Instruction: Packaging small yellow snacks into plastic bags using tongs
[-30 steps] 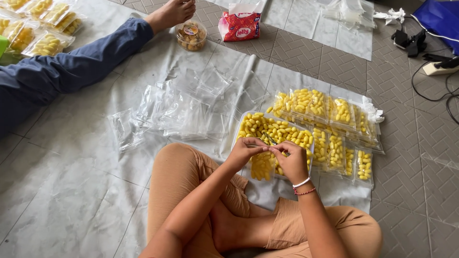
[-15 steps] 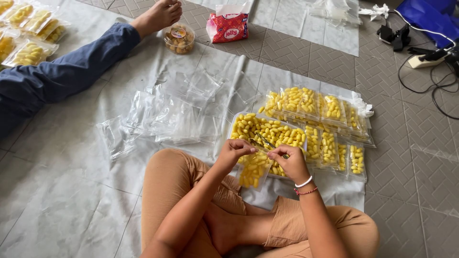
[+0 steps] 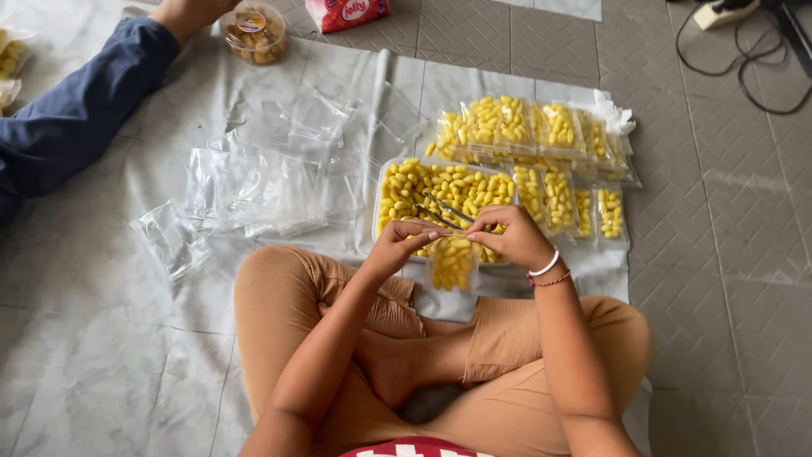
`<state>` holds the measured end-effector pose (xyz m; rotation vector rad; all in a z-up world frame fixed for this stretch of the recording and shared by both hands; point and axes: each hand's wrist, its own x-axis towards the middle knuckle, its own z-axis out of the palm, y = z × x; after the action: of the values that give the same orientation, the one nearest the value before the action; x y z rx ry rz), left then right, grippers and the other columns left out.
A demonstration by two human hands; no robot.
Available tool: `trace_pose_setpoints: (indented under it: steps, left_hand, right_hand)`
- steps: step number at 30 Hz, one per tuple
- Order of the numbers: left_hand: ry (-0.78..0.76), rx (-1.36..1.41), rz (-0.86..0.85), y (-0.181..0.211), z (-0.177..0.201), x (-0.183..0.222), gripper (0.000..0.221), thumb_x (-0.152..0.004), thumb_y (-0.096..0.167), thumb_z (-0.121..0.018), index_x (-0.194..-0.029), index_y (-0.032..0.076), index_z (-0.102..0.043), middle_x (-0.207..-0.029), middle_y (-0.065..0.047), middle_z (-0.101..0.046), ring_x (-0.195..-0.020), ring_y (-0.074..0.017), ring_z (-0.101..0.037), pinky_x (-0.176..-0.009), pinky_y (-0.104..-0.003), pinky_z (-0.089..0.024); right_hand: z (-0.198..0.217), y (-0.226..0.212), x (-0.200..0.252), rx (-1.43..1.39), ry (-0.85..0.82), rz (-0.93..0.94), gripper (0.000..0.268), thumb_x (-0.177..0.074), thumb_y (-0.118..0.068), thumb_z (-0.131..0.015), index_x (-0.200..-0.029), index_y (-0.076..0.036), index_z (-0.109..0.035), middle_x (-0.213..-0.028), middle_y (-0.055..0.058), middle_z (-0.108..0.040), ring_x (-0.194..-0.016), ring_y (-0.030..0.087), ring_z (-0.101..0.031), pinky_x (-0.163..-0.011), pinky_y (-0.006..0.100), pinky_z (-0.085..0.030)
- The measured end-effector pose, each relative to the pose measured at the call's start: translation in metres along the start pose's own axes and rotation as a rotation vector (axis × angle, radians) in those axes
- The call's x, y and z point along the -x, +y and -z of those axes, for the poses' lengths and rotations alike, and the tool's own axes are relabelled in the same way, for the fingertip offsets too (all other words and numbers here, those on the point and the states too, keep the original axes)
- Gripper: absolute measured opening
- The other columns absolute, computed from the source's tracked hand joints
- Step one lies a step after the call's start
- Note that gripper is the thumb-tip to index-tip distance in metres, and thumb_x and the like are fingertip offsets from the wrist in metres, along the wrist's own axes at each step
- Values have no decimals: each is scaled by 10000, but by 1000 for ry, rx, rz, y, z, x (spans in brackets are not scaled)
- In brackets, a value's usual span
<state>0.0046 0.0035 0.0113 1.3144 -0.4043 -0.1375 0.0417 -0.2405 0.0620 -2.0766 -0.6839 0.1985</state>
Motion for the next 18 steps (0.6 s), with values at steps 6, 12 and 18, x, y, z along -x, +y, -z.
trace_pose_setpoints:
  steps: [6, 12, 18]
  left_hand:
    - [26, -54, 101, -5, 2, 9, 721, -804, 387, -842, -1427, 118, -598, -1328, -205, -667, -1198, -368, -635, -1066, -496, -433]
    - [384, -133, 54, 3, 46, 17, 340, -1045, 239, -516, -1332, 95, -628, -1192, -88, -722, -1077, -182, -661, -991, -313, -554]
    - [640, -351, 17, 53, 63, 46, 301, -1103, 240, -510, -1276, 79, -696, -1104, -155, -711, -1041, -275, -631, -994, -385, -426]
  right_hand:
    - [40, 23, 18, 69, 159, 0, 55, -843, -67, -833, -872, -73, -787, -822, 99, -701, -816, 229, -669, -781, 364, -530]
    - [149, 113, 91, -456, 974, -303, 106, -979, -3, -631, -1020, -98, -607, -894, 141, -723, -694, 141, -653, -561, 193, -446]
    - [166, 273, 165, -571, 1108, -920, 209, -988, -184, -652, -1044, -343, -527, -1012, -79, -825, -675, 89, -733, -536, 287, -473]
